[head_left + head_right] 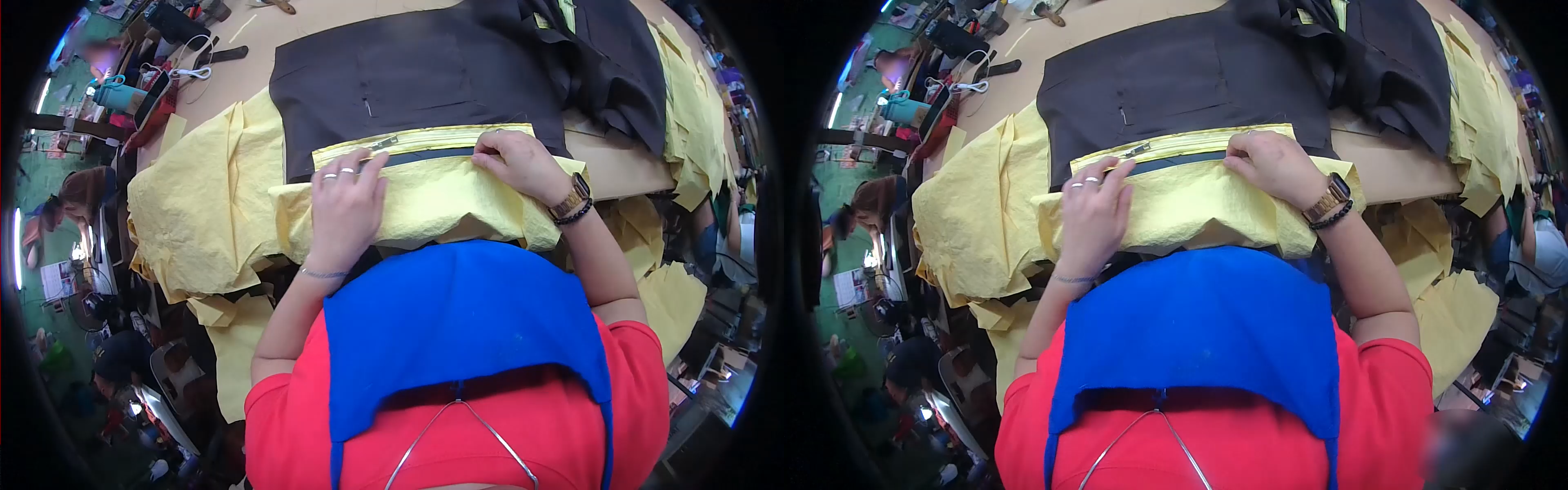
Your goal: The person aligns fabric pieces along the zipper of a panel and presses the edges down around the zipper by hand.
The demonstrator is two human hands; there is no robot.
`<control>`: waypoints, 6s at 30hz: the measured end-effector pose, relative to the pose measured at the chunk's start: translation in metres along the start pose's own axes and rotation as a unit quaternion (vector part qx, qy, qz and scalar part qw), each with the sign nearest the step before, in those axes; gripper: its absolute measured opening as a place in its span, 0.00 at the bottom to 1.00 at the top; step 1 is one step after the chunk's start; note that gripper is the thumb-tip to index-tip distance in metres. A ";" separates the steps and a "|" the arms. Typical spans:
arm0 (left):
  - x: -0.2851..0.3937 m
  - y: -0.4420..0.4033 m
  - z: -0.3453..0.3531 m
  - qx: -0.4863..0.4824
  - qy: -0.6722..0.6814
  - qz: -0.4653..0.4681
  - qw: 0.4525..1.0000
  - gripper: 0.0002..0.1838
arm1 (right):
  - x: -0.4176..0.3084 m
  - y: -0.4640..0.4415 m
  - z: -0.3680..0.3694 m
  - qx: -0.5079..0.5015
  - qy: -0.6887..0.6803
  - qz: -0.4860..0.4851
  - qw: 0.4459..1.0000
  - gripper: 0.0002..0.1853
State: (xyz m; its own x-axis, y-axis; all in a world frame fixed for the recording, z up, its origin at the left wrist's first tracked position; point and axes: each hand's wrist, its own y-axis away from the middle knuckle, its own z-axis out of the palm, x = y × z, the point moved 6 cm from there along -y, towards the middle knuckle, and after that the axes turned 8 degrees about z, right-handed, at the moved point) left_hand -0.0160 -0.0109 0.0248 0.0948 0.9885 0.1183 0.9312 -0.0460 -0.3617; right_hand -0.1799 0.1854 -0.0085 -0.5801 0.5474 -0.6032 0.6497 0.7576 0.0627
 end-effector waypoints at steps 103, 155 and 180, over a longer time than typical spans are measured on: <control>0.052 -0.031 0.078 -0.073 0.046 0.103 0.991 0.38 | 0.033 -0.004 -0.016 0.078 0.025 0.174 0.981 0.15; 0.101 -0.087 0.101 -0.079 0.184 0.174 0.964 0.42 | 0.056 0.021 -0.031 0.142 0.035 0.146 0.978 0.12; 0.107 -0.085 0.102 -0.107 0.133 0.175 0.970 0.46 | 0.081 0.039 -0.019 -0.161 -0.495 0.281 0.806 0.22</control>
State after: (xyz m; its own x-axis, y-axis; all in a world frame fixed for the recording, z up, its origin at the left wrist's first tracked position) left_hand -0.1207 0.1132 -0.0267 0.4792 0.8361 0.2669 0.8745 -0.4290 -0.2263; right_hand -0.2107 0.2659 -0.0392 0.5413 0.4061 -0.7363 0.4193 0.6287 0.6550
